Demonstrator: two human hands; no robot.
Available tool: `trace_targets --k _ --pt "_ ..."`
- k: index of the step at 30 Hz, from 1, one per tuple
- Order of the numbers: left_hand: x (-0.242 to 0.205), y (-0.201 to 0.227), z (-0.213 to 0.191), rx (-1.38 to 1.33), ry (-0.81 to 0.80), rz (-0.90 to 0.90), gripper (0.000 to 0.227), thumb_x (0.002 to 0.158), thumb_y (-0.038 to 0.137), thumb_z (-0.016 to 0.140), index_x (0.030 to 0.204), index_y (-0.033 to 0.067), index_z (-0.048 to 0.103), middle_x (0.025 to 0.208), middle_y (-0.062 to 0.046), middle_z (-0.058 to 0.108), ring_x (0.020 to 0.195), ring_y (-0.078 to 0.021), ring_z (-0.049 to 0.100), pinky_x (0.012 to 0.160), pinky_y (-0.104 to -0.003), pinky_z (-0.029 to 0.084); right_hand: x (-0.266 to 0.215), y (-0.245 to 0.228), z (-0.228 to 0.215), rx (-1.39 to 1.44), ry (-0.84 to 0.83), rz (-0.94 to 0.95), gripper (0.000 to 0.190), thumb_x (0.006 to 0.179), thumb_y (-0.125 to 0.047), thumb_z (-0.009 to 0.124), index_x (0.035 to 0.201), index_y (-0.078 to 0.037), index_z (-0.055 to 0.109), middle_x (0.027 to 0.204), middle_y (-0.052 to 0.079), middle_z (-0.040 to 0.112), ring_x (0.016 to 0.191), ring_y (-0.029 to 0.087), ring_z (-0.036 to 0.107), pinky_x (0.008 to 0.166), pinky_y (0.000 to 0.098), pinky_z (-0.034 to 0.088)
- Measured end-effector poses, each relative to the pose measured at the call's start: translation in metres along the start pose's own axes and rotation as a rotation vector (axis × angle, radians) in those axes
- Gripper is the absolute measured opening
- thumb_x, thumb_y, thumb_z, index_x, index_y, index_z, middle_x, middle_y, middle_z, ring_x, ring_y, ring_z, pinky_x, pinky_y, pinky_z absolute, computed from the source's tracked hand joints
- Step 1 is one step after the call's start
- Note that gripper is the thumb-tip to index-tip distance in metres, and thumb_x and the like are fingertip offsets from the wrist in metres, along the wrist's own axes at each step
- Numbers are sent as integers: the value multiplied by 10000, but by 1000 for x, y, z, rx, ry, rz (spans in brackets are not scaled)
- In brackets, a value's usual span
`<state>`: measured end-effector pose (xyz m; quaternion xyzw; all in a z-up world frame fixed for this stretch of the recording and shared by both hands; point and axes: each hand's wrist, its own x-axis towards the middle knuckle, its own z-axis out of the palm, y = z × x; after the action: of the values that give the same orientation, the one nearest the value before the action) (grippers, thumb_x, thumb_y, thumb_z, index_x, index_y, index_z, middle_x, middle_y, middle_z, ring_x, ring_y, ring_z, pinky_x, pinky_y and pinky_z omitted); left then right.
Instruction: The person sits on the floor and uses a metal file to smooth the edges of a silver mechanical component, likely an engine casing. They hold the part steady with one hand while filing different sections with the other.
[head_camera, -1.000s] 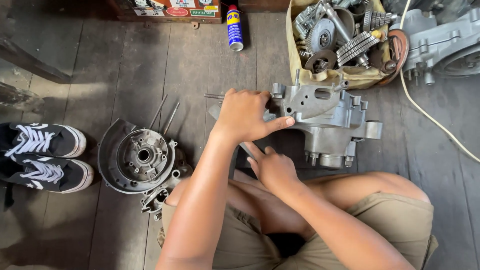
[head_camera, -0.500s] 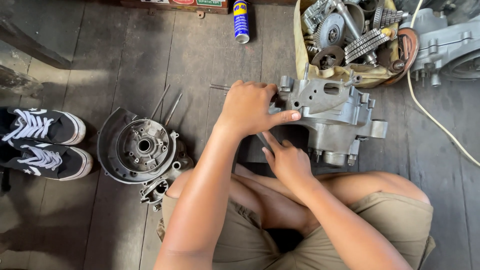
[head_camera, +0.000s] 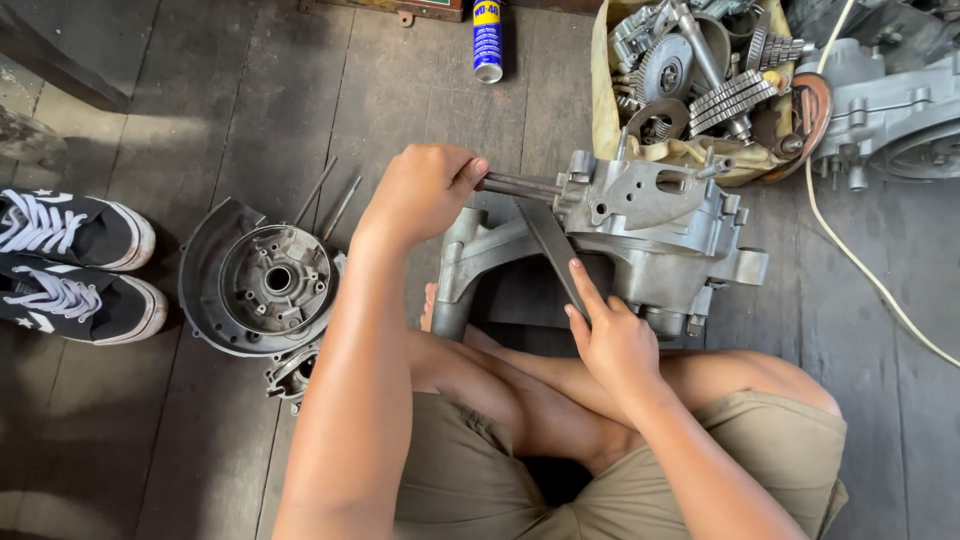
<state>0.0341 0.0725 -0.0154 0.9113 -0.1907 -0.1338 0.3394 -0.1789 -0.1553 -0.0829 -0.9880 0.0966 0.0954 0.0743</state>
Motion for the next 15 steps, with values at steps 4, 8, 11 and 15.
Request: trace_targets --k 4,8,11,15 --pt "0 -5 -6 -150 14 30 217 1027 252 611 964 141 786 733 -72 703 640 -213 665 611 -366 549 -25 10 8 -23 -21 10 626 1012 -470 447 1616 -471 284 893 140 672 763 435 731 676 511 634" --pt "2 0 -11 -125 26 56 178 992 223 660 934 126 798 782 -118 720 681 -273 692 628 -380 553 -17 8 8 -7 -3 -2 631 1003 -469 457 1608 -483 281 869 122 663 737 419 731 663 504 633" --pt "-1 5 -12 -138 -18 0 205 995 230 647 941 107 803 779 -128 743 716 -290 714 649 -383 558 6 0 8 45 100 -58 606 1006 -411 494 1596 -433 359 859 126 659 679 410 723 598 489 625" --pt "-1 -1 -14 -269 -37 -38 194 981 243 672 936 112 809 809 -142 758 761 -293 715 676 -396 557 18 -1 16 103 223 -154 565 1004 -317 529 1563 -343 457 960 102 630 654 342 724 547 425 632"
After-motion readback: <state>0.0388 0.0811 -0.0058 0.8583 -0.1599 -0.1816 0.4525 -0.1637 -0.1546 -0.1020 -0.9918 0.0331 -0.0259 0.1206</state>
